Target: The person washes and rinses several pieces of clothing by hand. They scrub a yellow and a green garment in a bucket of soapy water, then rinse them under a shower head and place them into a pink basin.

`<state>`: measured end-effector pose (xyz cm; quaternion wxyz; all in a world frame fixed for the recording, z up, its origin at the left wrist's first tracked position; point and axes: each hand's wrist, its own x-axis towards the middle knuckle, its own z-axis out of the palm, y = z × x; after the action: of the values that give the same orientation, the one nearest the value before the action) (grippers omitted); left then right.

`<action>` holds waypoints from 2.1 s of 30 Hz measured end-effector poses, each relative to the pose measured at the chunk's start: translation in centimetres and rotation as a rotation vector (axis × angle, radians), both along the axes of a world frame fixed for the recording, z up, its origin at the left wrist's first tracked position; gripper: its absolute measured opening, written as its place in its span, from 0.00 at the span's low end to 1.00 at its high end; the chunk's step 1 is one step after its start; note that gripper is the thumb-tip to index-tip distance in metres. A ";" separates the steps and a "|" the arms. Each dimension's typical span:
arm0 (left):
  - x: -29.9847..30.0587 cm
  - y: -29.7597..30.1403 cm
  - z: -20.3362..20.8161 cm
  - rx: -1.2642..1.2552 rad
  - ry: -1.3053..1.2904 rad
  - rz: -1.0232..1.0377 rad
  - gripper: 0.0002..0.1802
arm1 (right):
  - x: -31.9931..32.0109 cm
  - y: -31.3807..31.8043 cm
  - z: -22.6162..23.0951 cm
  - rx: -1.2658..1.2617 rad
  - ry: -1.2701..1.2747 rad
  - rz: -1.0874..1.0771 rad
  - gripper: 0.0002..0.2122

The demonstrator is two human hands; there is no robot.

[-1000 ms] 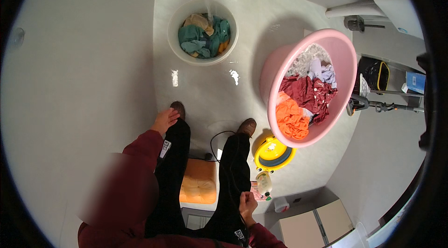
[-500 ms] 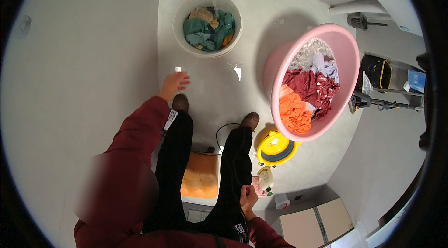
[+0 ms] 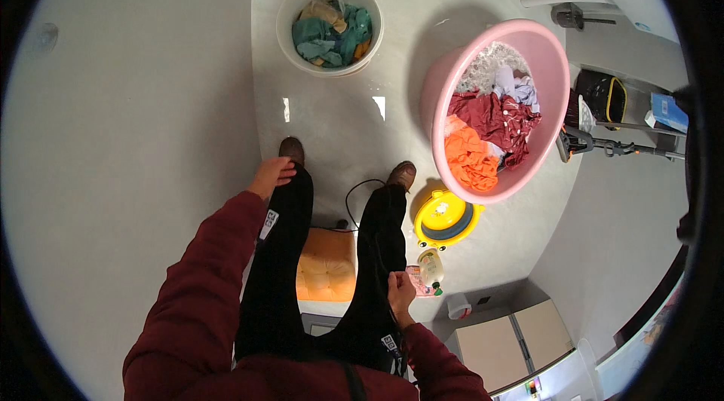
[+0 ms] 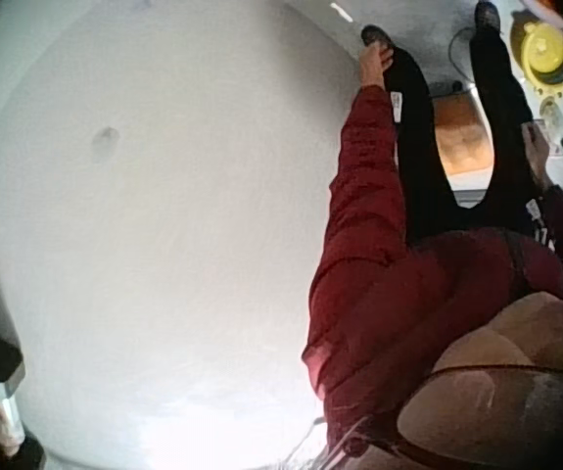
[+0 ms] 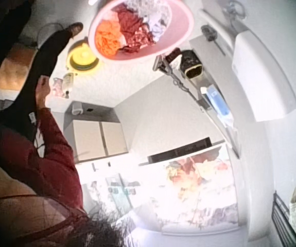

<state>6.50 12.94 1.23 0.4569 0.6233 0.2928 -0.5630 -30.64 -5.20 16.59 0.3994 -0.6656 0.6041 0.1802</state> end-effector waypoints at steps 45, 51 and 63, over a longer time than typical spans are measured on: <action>11.6 6.3 20.9 0.009 -0.185 0.064 0.15 | 25.2 -22.4 15.1 0.099 -0.530 0.395 0.07; 11.2 -0.1 17.7 0.086 -0.217 -0.097 0.18 | 26.6 -13.0 1.0 0.029 -0.564 0.310 0.08; 19.9 -12.5 2.7 -0.009 -0.319 -0.536 0.21 | 25.9 -1.1 -7.9 0.548 -0.414 0.311 0.11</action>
<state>26.44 0.41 3.92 0.3352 0.7569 0.0401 -0.5596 -4.70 -6.33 8.64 0.6442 -0.6403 0.3316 0.2553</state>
